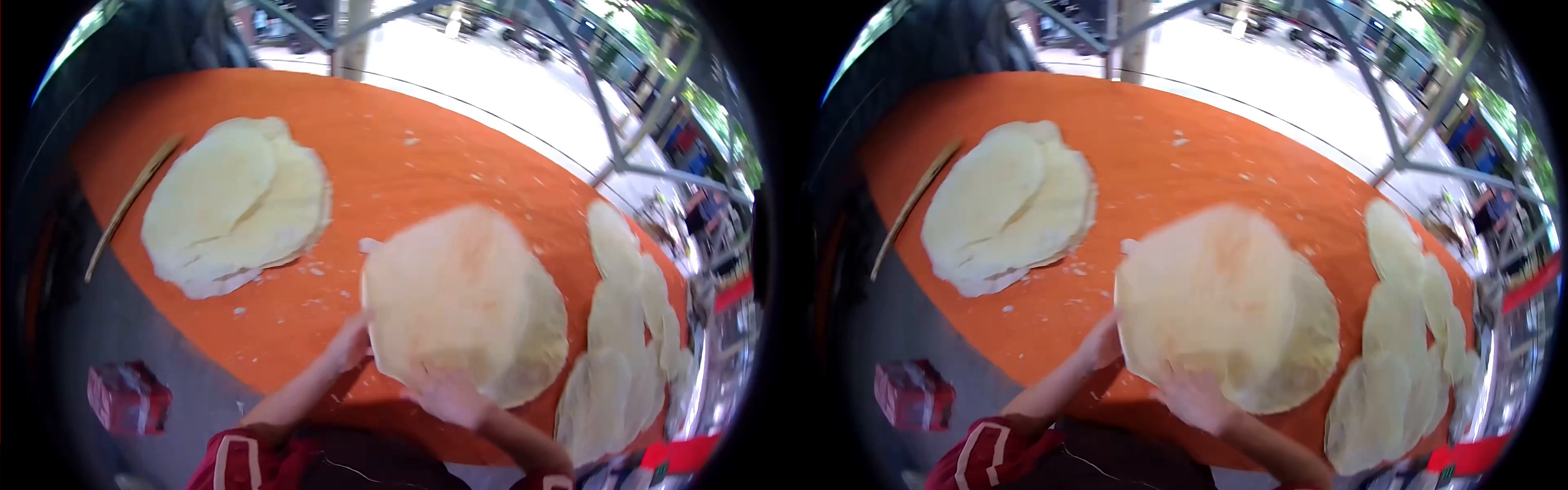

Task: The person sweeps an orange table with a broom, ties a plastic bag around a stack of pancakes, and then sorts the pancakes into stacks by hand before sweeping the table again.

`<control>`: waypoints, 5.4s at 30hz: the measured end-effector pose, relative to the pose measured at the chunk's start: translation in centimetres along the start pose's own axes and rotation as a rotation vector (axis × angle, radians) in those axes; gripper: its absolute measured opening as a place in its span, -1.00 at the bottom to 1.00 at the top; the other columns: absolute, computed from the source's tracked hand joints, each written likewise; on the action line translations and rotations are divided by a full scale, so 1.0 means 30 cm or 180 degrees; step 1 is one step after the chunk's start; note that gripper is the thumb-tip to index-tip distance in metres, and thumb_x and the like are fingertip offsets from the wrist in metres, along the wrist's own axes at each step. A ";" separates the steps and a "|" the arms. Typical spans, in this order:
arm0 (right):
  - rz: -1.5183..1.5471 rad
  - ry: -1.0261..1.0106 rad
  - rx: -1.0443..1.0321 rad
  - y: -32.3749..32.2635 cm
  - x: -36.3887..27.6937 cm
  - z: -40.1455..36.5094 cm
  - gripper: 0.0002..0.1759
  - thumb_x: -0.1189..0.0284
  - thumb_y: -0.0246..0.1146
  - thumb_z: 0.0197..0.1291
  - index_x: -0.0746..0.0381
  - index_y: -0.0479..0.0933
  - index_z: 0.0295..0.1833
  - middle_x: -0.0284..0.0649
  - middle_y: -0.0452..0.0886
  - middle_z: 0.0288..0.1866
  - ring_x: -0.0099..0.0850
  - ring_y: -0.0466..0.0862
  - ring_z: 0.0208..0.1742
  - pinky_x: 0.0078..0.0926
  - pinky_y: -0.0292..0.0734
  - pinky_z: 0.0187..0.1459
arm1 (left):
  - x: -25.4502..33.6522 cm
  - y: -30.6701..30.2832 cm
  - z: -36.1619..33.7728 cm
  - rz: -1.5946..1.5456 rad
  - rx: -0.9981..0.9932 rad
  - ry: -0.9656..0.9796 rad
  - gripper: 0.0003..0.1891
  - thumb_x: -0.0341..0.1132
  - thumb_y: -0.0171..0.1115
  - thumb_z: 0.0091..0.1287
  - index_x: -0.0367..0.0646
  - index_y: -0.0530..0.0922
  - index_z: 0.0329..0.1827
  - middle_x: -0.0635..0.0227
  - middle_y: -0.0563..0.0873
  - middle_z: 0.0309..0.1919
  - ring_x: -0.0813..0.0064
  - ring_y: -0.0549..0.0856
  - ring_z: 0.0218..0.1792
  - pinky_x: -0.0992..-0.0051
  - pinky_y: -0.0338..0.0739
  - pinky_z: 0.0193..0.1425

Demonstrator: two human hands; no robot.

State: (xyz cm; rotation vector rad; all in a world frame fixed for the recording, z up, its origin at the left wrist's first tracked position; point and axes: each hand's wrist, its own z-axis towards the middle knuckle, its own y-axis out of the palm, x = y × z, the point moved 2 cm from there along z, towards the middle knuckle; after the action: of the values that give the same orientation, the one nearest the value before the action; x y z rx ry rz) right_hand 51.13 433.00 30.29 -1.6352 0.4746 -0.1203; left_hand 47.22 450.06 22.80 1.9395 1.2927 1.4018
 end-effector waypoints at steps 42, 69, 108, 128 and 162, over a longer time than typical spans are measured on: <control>0.0656 0.1627 0.1571 0.156 0.230 -0.232 -0.55 0.24 0.34 -0.20 0.31 0.41 -0.25 -0.04 0.50 -0.27 -0.10 0.52 -0.25 -0.28 0.44 -0.27 | -0.356 0.114 0.197 0.0369 -0.1012 -0.1191 -0.60 -0.44 0.20 0.16 -0.27 0.36 0.06 0.24 0.56 -0.06 0.42 0.56 -0.04 0.37 0.48 0.04; 0.0528 0.2504 0.0106 0.113 0.368 -0.088 -0.74 0.37 0.17 -0.06 0.38 0.43 -0.37 0.06 0.54 -0.40 -0.08 0.57 -0.36 -0.20 0.47 -0.32 | -0.495 0.138 0.202 0.0167 -0.0148 -0.1171 -0.77 -0.52 0.12 0.18 -0.31 0.45 -0.08 0.23 0.61 -0.21 0.41 0.61 -0.19 0.45 0.54 -0.13; 0.1658 0.2749 0.1550 0.006 0.424 -0.526 -0.64 0.50 0.25 -0.01 0.43 0.45 -0.07 -0.15 0.57 -0.42 -0.46 0.55 -0.40 -0.56 0.46 -0.34 | 1.001 0.153 0.024 0.1453 -0.0147 0.1946 -0.68 -0.61 0.09 0.02 -0.34 0.45 -0.10 0.16 0.60 -0.21 0.36 0.63 -0.24 0.39 0.57 -0.14; -0.0948 0.4150 0.1162 0.522 0.460 -0.976 -0.31 0.51 0.05 -0.18 0.34 0.19 0.23 0.11 0.25 0.22 0.01 0.27 0.20 -0.02 0.18 0.13 | 0.958 -0.657 0.061 0.7819 0.2564 0.2602 -0.39 -0.39 0.20 0.01 -0.19 0.27 0.21 -0.04 0.26 0.22 0.04 0.22 0.26 0.20 0.23 0.21; 0.2584 0.2161 0.2025 0.120 0.443 -1.215 0.11 -0.05 0.43 -0.34 0.45 0.13 0.22 0.14 0.24 0.21 -0.05 0.27 0.24 -0.29 0.21 0.20 | -1.094 0.773 -0.061 0.1348 -0.2051 -0.1403 -0.38 -0.59 0.10 0.07 -0.17 0.14 0.25 0.19 0.49 -0.05 0.43 0.56 -0.15 0.45 0.49 -0.08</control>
State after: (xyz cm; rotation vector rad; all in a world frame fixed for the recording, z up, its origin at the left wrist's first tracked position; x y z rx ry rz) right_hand 49.51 394.11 28.89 -0.6580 1.4206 -0.1897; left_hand 53.75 410.40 24.50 1.9386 0.1899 1.2488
